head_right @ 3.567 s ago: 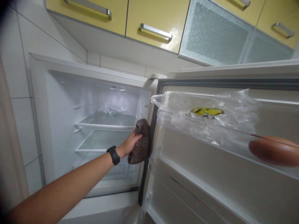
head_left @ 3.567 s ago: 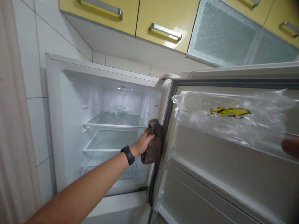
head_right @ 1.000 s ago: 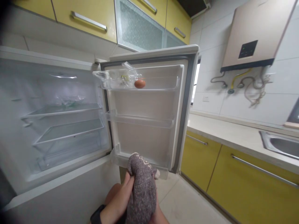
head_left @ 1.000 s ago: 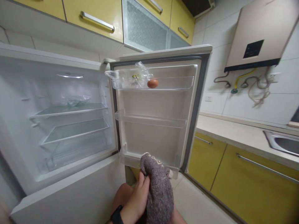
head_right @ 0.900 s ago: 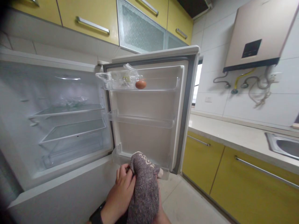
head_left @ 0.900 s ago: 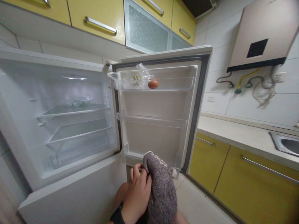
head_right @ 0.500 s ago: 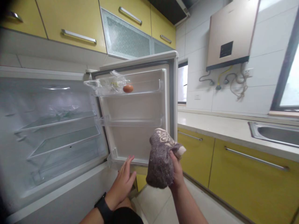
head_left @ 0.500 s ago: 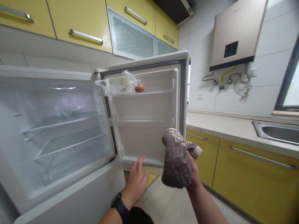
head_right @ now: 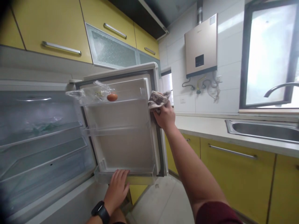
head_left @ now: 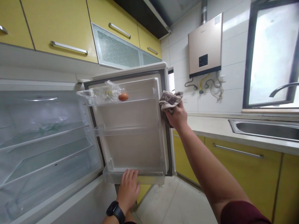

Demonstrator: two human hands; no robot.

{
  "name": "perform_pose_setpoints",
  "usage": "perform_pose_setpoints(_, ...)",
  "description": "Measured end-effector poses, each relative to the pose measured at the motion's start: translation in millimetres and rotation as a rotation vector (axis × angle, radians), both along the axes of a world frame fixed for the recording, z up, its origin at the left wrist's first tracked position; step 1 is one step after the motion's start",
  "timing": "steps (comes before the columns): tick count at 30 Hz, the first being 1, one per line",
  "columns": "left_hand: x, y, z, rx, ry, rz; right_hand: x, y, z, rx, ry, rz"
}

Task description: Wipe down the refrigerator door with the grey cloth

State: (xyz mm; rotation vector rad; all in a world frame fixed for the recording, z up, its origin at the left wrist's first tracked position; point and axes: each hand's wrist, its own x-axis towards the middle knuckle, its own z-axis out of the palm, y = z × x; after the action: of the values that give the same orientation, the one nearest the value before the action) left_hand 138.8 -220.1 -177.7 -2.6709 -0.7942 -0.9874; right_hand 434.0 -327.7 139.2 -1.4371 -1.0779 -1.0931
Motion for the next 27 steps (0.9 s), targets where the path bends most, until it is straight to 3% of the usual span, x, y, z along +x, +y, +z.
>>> perform_pose_setpoints(4, -5, 0, -10.0, 0.066, -0.021, 0.019, -10, 7, 68.2, 0.049, -0.094, 0.013)
perform_pose_setpoints(6, -8, 1, -14.6, 0.089, -0.032, 0.03, -14, 6, 93.3, 0.067, -0.129, 0.033)
perform_pose_setpoints(9, -13, -1, -18.3, 0.124, -0.044, 0.038, -22, 2, 106.6, 0.058, -0.173, 0.037)
perform_pose_setpoints(11, -16, -2, -18.1, 0.133, -0.046, 0.046, -28, -2, 96.1, 0.032, -0.197, 0.019)
perform_pose_setpoints(14, -20, -4, -15.1, 0.114, -0.029, 0.036, -34, -9, 55.9, -0.017, -0.212, 0.012)
perform_pose_setpoints(17, -23, -2, -12.9, 0.099, -0.008, 0.003, -35, -15, -2.0, -0.032, -0.196, 0.033)
perform_pose_setpoints(23, -26, 3, -17.5, 0.177, -0.009, 0.022, -39, -25, -142.6, -0.105, -0.094, 0.009)
perform_pose_setpoints(25, -27, 4, -18.2, 0.196, -0.003, 0.024, -41, -31, -193.8, -0.17, 0.015, 0.097)
perform_pose_setpoints(27, -29, 4, -17.2, 0.201, 0.009, 0.014, -42, -40, -243.9, -0.236, 0.268, 0.266)
